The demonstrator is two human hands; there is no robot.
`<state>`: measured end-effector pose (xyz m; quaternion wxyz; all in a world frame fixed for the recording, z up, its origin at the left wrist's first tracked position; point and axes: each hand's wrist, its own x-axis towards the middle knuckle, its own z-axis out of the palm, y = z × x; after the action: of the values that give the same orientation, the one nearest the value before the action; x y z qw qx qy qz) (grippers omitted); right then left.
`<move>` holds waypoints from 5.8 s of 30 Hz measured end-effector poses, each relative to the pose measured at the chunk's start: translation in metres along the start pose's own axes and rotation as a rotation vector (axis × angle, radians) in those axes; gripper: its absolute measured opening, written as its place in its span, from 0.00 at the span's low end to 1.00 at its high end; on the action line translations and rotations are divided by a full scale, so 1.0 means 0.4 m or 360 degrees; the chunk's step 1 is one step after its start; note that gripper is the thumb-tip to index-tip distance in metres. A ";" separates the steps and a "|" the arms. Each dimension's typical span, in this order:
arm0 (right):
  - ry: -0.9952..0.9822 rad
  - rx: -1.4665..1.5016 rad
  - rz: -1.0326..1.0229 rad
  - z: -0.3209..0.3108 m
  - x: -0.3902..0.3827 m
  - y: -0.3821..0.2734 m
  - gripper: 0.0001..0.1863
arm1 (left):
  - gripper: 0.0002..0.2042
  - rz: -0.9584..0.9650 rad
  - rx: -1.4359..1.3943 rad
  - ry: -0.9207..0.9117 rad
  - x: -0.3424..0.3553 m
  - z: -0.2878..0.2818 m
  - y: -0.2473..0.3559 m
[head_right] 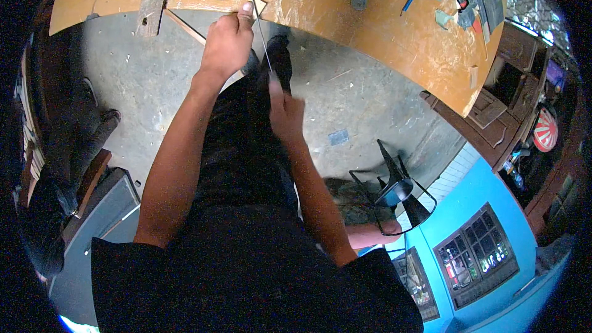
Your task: The recorder measures, marks, saws, and assembles wooden frame strips around a rectangular board.
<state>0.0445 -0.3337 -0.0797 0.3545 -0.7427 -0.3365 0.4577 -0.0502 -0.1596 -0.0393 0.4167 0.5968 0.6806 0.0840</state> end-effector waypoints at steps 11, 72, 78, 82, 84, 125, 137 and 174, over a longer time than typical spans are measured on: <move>0.0122 0.0033 -0.0246 0.051 0.157 -0.033 0.31 | 0.30 -0.0025 -0.0006 -0.0053 0.011 0.008 0.011; 0.0068 0.0147 -0.0017 0.034 0.081 -0.043 0.33 | 0.29 0.0030 0.0090 -0.0082 -0.001 0.005 0.024; 0.0098 0.0243 0.0046 0.037 0.052 -0.029 0.30 | 0.30 0.0056 0.0082 -0.0089 -0.020 0.012 0.019; 0.0071 0.0461 0.0183 -0.021 -0.165 0.084 0.33 | 0.30 -0.0006 0.0031 -0.0073 -0.016 0.024 0.017; -0.0022 0.0353 0.0428 -0.034 -0.184 0.084 0.33 | 0.30 -0.0023 0.0019 -0.0063 -0.012 0.012 0.011; 0.1076 -0.0795 -0.0598 -0.334 0.379 -0.163 0.18 | 0.20 0.0519 -0.0272 -0.0146 0.142 -0.087 0.268; 0.1167 -0.1261 -0.0625 -0.337 0.530 -0.225 0.16 | 0.13 0.0723 -0.0204 -0.0187 0.269 -0.117 0.395; 0.0052 -0.0295 -0.0522 -0.299 0.490 -0.415 0.29 | 0.07 0.0042 -0.1713 -0.0442 0.487 -0.186 0.272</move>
<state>0.1949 -0.1117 0.0118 0.3598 -0.7148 -0.4879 0.3487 -0.0076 0.0704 -0.0162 0.7475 0.3136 0.4728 0.3455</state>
